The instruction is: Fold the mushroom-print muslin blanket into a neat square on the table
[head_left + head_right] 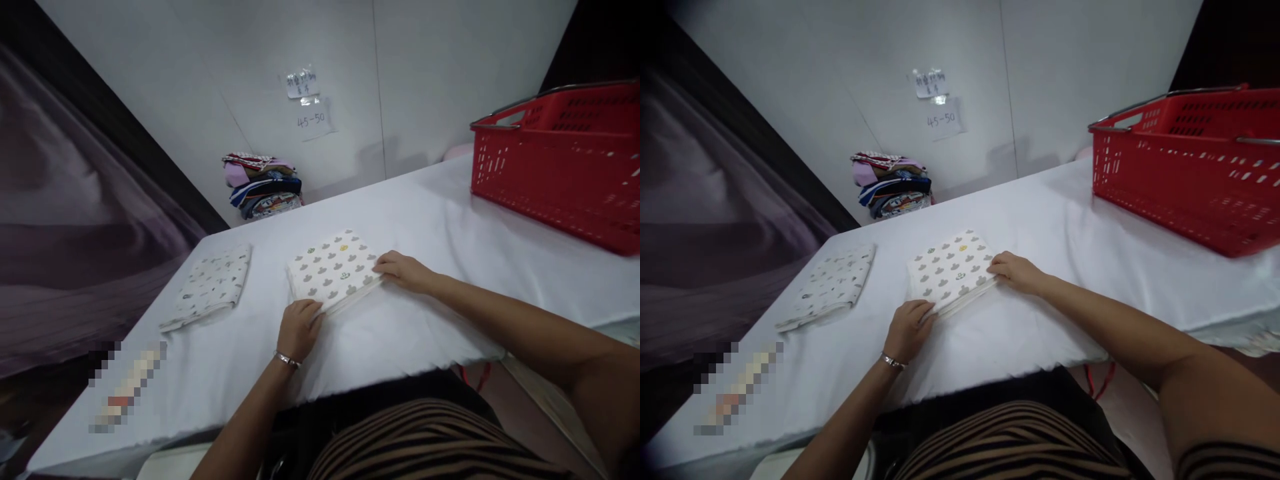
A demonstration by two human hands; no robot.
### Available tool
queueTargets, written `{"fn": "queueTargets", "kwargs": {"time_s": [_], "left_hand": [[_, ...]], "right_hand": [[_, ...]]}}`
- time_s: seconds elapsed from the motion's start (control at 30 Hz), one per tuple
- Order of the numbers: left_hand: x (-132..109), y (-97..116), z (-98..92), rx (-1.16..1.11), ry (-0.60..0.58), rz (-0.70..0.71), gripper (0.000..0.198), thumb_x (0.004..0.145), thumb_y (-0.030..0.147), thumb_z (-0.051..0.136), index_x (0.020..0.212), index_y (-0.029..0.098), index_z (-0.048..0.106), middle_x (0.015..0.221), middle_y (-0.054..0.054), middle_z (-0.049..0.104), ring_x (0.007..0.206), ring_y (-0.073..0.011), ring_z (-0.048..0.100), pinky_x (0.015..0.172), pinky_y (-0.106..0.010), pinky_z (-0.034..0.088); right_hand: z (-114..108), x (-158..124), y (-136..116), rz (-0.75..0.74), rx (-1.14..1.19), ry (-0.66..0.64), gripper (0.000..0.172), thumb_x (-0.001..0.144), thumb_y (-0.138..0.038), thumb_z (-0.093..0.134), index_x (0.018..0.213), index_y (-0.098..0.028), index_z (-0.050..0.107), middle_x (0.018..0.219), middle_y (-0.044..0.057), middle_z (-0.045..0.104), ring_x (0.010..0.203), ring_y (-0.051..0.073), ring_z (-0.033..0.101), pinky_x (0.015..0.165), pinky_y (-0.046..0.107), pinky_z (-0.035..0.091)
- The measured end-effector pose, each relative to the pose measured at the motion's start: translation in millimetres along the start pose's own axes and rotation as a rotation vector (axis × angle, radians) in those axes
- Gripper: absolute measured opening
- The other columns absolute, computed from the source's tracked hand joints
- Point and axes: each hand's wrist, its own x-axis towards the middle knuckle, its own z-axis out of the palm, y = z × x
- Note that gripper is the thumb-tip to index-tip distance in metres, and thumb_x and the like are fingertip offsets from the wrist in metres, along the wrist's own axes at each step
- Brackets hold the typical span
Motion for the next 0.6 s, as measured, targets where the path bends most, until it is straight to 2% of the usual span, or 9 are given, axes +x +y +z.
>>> {"fn": "queueTargets", "kwargs": {"time_s": [0.2,0.33,0.6], "left_hand": [[-1,0,3.3,0.031,-0.009,0.011,0.022,0.087,0.027,0.048,0.099,0.019,0.065,0.097,-0.007,0.065,0.092,-0.0204,0.058,0.082,-0.036,0.044],[-3,-1,4.1,0.023,-0.012,0.011,0.022,0.088,0.026,0.048,0.099,0.019,0.065,0.097,-0.007,0.065,0.092,-0.0201,0.057,0.082,-0.035,0.043],[-1,2,3.2,0.058,-0.025,0.031,0.023,0.088,0.024,0.047,0.099,0.018,0.066,0.096,-0.007,0.065,0.091,-0.0205,0.057,0.081,-0.035,0.044]], "right_hand": [[-8,-2,12,0.027,0.087,-0.052,0.031,0.086,-0.019,0.049,0.113,-0.025,0.062,0.117,0.007,0.058,0.11,0.021,0.051,0.091,0.037,0.044],[-13,-7,13,0.04,0.081,-0.04,0.032,0.086,-0.019,0.048,0.114,-0.022,0.061,0.117,0.009,0.057,0.105,0.02,0.053,0.088,0.034,0.046],[-3,-11,14,0.027,-0.012,-0.009,0.029,0.088,-0.017,0.043,0.108,-0.02,0.063,0.11,0.009,0.059,0.097,0.019,0.057,0.084,0.033,0.047]]}}
